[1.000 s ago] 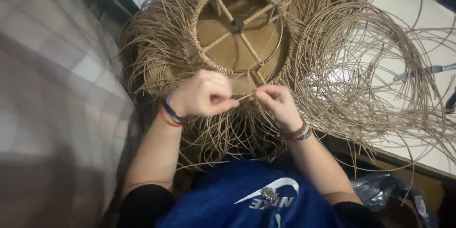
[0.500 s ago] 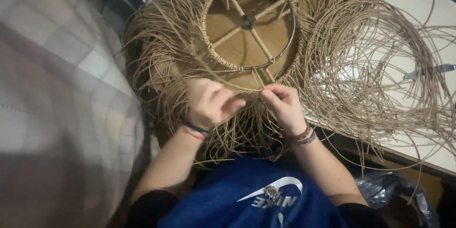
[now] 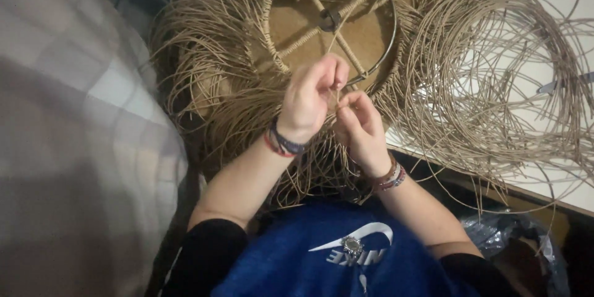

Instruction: Weaving straw strands around a circular frame to create a decorative lampshade.

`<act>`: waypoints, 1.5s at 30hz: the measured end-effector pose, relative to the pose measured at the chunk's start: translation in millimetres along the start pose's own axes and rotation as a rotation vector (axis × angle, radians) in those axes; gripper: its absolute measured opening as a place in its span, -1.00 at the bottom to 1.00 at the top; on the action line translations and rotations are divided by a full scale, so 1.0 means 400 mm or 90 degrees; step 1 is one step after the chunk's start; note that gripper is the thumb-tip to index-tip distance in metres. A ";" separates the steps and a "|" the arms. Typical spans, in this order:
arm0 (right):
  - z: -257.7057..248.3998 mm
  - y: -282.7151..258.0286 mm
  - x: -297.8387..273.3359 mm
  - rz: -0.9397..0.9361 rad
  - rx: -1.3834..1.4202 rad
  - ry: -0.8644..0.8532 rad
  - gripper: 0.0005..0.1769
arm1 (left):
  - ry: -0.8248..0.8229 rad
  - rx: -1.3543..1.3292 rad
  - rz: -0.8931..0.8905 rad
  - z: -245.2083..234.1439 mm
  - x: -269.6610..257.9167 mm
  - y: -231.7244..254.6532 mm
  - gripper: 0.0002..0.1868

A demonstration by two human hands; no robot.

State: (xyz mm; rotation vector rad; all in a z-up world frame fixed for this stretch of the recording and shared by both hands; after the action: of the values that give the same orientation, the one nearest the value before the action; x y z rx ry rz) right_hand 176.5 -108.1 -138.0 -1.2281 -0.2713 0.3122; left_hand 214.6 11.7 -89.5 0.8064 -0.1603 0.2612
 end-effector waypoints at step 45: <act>-0.030 -0.126 0.038 -0.360 -0.802 -0.085 -0.86 | -0.282 0.283 0.040 -0.102 -0.215 -0.016 -0.52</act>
State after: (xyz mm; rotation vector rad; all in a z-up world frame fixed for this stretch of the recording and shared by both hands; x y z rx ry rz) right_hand 199.2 -128.2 -93.3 -2.2722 -1.0016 -0.3544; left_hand 135.8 22.7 -142.4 1.2978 -0.5579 0.1759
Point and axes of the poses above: each hand's wrist, its own x-axis towards the middle knuckle, its own z-axis out of the palm, y = z × x, the point moved 5 cm from there along x, towards the middle knuckle, and after that the axes turned 5 degrees about -x, right-handed, at the moved point
